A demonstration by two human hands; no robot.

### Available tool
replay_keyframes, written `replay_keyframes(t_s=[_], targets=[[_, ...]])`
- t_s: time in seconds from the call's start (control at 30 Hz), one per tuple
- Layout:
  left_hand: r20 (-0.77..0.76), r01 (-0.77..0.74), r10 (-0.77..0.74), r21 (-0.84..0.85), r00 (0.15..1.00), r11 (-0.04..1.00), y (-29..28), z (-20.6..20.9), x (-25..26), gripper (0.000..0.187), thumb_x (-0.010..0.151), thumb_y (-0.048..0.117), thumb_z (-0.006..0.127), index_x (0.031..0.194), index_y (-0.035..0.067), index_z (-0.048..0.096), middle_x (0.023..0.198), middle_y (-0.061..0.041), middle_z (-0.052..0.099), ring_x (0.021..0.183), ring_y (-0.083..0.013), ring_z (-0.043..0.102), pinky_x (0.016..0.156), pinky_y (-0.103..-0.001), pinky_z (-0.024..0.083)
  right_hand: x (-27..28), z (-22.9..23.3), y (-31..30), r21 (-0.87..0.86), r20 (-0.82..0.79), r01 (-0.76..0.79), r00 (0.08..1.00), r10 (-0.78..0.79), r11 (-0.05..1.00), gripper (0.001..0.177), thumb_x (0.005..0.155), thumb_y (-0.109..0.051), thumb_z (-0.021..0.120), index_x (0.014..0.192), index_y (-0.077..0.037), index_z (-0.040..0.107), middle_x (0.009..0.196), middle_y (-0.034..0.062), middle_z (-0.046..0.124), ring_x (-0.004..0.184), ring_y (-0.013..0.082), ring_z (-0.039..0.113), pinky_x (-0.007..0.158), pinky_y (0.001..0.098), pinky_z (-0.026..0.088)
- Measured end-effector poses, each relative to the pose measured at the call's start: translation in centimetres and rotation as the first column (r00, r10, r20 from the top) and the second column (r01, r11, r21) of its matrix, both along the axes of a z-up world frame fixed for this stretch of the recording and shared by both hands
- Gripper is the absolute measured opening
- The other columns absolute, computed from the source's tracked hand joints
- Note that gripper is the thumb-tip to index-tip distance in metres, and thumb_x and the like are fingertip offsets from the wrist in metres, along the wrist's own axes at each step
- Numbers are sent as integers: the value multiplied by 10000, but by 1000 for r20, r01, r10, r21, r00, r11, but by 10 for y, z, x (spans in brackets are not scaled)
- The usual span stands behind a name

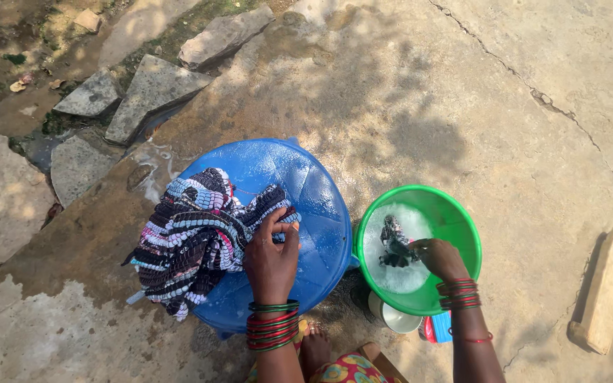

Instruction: The person washes a rug by rinsing it in a bucket of soapy water, scrubbing it with a brush, and pressing it against a stool.

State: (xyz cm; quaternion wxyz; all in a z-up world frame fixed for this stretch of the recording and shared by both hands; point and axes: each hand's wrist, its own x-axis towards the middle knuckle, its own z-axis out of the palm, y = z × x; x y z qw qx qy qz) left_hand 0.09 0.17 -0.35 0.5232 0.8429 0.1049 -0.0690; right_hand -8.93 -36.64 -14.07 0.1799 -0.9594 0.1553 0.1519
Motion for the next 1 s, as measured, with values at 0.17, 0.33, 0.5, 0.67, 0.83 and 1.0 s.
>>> replay_keyframes(t_s=[0.17, 0.33, 0.5, 0.67, 0.83, 1.0], targets=[[38, -5, 3, 41, 999, 999, 1, -2, 2, 413, 911, 310, 693, 1278, 123, 669, 946, -41, 785, 692, -206, 776, 619, -370, 573, 20, 9, 66, 14, 36, -39, 999, 38, 999, 264, 880, -233, 715, 1137, -210, 773, 1121, 131, 743, 931, 339, 723, 812, 445, 566], [63, -13, 14, -19, 998, 1000, -1, -1, 3, 428, 888, 308, 718, 1274, 130, 671, 949, -59, 783, 684, -206, 781, 619, -351, 581, 67, 135, 159, 409, 444, 3, 873, -202, 913, 233, 949, -187, 625, 1137, -143, 755, 1140, 97, 767, 836, 257, 766, 730, 370, 607], [23, 17, -14, -130, 1000, 991, 5, -7, -2, 457, 883, 299, 729, 1298, 128, 649, 992, -75, 789, 690, -216, 786, 629, -348, 577, 106, 188, 224, 418, 401, -210, 916, 28, 884, 250, 923, -204, 661, 1145, -121, 742, 1130, 114, 765, 797, 281, 750, 742, 384, 577], [92, 51, -32, -216, 995, 975, 11, 3, -2, 318, 967, 222, 657, 1254, 88, 688, 917, -110, 784, 739, -196, 794, 619, -342, 595, 106, 198, 259, 339, 493, -360, 855, 162, 869, 289, 945, -180, 634, 1204, -97, 730, 1143, 155, 743, 955, 342, 714, 840, 411, 549], [213, -5, 88, -361, 973, 933, 42, 46, -11, 249, 956, 104, 638, 1183, 35, 715, 878, -105, 778, 653, -181, 725, 546, -330, 593, 95, 211, 280, 542, 495, -304, 869, -5, 784, 433, 927, -339, 660, 1290, -103, 666, 1200, 132, 723, 1010, 295, 736, 855, 402, 569], [528, -365, 569, -446, 630, 817, 76, 65, -25, 159, 1033, 36, 581, 1149, -4, 683, 1001, -105, 755, 753, -144, 759, 656, -285, 631, 73, 194, 320, 518, 568, -330, 823, -29, 789, 476, 945, -347, 697, 1316, -53, 652, 1263, 156, 704, 1122, 350, 679, 913, 450, 530]])
